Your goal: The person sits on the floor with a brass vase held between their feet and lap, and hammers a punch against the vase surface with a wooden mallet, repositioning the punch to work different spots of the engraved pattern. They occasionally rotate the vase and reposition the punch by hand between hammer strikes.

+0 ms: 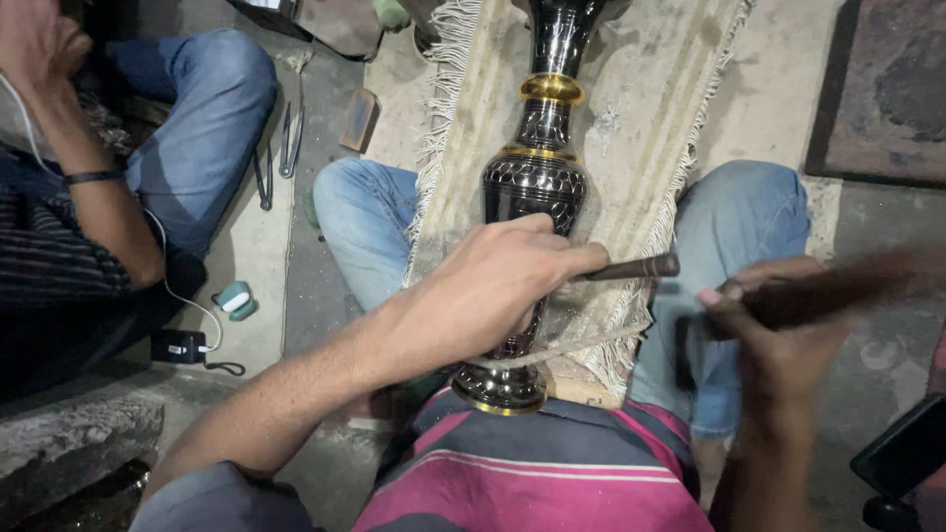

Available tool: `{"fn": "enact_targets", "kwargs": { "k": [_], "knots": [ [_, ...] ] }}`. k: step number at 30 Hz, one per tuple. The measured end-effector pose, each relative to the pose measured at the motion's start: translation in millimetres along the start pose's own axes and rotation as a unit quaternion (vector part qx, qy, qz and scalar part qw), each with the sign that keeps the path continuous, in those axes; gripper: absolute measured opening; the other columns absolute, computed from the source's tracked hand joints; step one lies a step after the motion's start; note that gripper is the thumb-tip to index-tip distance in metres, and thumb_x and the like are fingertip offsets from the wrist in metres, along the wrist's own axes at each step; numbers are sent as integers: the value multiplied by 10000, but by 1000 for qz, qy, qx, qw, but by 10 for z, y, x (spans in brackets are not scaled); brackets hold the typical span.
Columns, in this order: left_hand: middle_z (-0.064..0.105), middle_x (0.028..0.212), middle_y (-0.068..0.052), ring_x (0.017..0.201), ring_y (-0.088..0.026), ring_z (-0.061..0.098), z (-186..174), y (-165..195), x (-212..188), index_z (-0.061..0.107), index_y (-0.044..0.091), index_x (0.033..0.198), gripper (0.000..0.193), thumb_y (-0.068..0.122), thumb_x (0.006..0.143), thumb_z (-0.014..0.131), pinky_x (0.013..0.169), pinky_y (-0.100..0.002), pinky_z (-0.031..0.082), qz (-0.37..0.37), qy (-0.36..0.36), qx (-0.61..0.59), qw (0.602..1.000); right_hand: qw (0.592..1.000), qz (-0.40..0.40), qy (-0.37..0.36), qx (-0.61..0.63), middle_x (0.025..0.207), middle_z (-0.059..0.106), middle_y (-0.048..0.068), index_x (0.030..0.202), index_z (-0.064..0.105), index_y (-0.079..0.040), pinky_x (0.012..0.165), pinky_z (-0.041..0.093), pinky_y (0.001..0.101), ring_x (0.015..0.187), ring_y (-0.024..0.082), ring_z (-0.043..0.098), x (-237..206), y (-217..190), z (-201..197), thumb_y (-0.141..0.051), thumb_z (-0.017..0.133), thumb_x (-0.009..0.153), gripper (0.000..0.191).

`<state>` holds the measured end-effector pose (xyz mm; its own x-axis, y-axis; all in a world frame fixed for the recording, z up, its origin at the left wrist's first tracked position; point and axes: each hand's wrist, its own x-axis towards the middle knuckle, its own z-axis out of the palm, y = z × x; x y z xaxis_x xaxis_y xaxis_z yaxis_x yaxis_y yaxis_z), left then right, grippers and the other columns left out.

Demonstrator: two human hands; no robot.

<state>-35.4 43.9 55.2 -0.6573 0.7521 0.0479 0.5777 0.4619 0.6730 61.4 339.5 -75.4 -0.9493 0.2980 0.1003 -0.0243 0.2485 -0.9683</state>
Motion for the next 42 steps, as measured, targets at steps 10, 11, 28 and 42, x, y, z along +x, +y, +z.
{"fn": "enact_targets", "kwargs": {
  "k": [10,11,28,42],
  "knots": [
    [727,829,-129,884,-349,708,-65,-109,194,708,103,1228,580,-72,678,649,743,-467,551,81,-92,20,992,972,-8,43,-232,854,655,108,1016,655,12,781,516,318,778,186,615,-473,84,198,44,894,751,358],
    [734,835,-125,882,-349,711,-65,-124,219,715,108,1219,586,-80,668,649,740,-466,551,89,-103,19,990,989,2,82,-121,900,649,97,1054,627,9,801,515,293,808,165,616,-534,128,233,37,887,818,353],
    [744,849,-122,868,-307,731,-92,-203,276,739,81,1145,423,-47,756,631,785,-440,555,115,-159,-36,980,986,-80,129,-73,1002,664,60,1175,607,15,802,555,240,860,128,650,-629,327,283,-88,856,1009,317],
    [703,1045,-63,989,-128,678,108,-667,33,652,11,1298,233,46,1072,694,984,-292,575,-26,287,-370,883,995,29,-30,-95,1049,729,49,1200,657,18,792,555,271,903,127,677,-77,-409,465,-174,859,798,489]
  ]
}}
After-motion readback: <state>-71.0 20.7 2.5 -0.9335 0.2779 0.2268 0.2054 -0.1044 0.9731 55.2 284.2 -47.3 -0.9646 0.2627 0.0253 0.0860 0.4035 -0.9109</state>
